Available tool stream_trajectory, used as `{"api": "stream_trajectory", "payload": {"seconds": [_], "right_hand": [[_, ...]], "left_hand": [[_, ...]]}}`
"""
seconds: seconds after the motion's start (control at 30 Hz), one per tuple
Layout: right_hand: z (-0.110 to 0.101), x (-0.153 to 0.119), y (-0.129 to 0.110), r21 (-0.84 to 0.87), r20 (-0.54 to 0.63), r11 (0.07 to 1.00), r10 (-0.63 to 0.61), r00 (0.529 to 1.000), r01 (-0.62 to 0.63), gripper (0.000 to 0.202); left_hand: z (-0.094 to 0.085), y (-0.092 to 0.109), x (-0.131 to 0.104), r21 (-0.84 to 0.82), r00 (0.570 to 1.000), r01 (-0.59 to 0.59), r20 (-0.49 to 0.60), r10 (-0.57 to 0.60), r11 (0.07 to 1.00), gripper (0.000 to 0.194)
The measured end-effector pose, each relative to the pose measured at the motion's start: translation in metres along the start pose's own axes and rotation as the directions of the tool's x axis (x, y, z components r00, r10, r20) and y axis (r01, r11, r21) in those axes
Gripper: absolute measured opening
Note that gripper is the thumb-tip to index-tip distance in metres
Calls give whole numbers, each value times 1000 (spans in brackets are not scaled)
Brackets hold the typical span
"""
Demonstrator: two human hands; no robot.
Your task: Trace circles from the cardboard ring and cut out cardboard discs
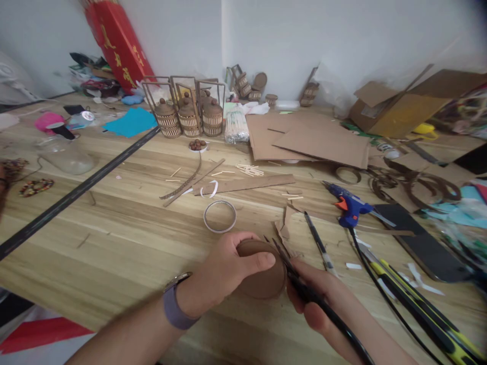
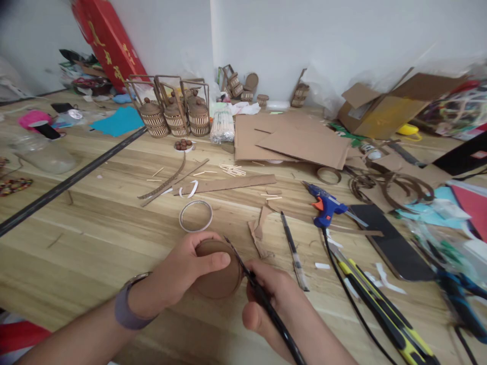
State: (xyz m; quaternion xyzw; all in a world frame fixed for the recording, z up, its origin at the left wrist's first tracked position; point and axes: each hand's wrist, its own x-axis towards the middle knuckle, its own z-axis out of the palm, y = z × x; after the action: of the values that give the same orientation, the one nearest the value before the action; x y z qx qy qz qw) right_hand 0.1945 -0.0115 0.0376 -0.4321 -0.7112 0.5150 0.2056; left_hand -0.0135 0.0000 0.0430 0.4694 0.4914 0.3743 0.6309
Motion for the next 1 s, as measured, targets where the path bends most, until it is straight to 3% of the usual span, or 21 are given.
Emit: {"api": "stream_trajectory", "payload": {"seconds": [1.0], "right_hand": [[0,-1,6,57,21,996,65,998,-66,78]], "left_hand": [[-2,-1,-1,54,999,13,29,-15,998,24]]}}
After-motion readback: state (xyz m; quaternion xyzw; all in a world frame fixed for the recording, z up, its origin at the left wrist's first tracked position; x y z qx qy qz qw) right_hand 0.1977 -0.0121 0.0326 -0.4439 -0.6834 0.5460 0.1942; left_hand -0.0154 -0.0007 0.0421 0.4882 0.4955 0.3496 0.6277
